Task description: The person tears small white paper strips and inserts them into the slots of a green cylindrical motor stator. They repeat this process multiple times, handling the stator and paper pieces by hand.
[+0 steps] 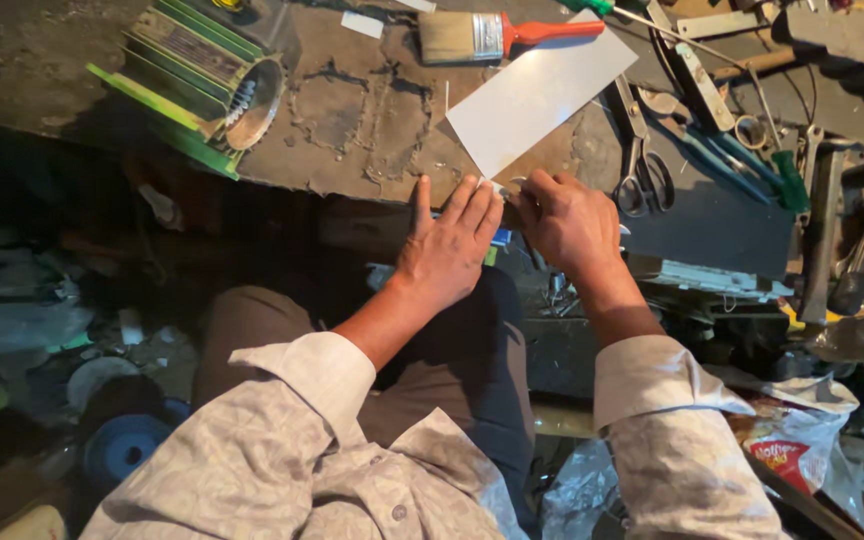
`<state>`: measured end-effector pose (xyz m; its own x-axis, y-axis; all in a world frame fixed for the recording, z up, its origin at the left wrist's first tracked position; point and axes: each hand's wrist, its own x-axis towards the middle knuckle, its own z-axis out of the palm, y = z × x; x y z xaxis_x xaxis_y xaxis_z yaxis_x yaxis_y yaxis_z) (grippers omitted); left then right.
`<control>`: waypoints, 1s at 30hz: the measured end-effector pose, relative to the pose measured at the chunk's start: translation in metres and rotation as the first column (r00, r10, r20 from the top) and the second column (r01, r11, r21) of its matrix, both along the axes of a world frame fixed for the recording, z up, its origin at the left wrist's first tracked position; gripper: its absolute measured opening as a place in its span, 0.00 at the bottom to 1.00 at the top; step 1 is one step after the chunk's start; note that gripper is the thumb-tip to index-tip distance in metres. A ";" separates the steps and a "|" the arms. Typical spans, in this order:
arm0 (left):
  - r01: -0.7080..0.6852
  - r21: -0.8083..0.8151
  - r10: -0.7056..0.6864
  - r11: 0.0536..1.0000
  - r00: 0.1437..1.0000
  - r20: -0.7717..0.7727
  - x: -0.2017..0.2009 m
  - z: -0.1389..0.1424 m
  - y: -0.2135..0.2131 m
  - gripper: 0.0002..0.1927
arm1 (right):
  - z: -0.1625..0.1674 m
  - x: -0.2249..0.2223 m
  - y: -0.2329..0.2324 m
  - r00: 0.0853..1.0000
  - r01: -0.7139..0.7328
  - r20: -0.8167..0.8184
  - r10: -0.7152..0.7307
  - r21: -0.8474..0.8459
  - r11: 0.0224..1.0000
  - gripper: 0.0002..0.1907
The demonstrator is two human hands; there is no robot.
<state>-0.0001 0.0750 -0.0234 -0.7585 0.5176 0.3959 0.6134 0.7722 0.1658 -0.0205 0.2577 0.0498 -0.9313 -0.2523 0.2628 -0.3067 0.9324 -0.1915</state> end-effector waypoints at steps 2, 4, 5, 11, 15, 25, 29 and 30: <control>0.001 -0.032 -0.001 0.999 1.000 -0.003 0.001 -0.002 0.001 0.31 | 0.000 0.002 0.001 1.000 0.002 0.007 -0.003 0.013 1.000 0.10; 0.001 -0.029 -0.002 1.000 1.000 -0.026 0.001 -0.003 0.001 0.31 | 0.001 0.002 0.002 1.000 0.004 0.018 -0.005 0.040 0.999 0.12; -0.004 -0.026 0.003 1.000 0.999 -0.038 0.001 -0.003 0.001 0.30 | 0.001 0.002 0.002 1.000 -0.004 0.017 0.003 0.044 0.999 0.12; -0.009 -0.052 0.006 0.999 0.999 -0.053 0.003 -0.006 0.003 0.30 | 0.000 0.004 0.004 0.999 -0.016 0.035 0.014 0.053 0.998 0.12; -0.002 -0.037 0.000 0.999 0.999 -0.045 0.003 -0.005 0.003 0.29 | -0.001 0.007 0.004 0.999 -0.020 0.031 0.018 0.036 0.999 0.11; 0.075 -0.021 -0.076 0.997 0.997 -0.031 -0.007 0.034 0.001 0.24 | -0.009 0.004 0.004 0.990 0.129 0.065 -0.128 -0.012 0.992 0.12; 0.087 -0.019 -0.087 0.996 0.996 0.016 -0.021 0.047 0.009 0.15 | -0.021 0.000 0.009 0.987 0.159 0.002 -0.159 0.022 0.987 0.11; 0.074 -0.013 -0.073 0.997 0.997 0.013 -0.025 0.051 0.013 0.12 | -0.021 -0.001 0.011 0.989 0.151 0.001 -0.151 0.041 0.988 0.12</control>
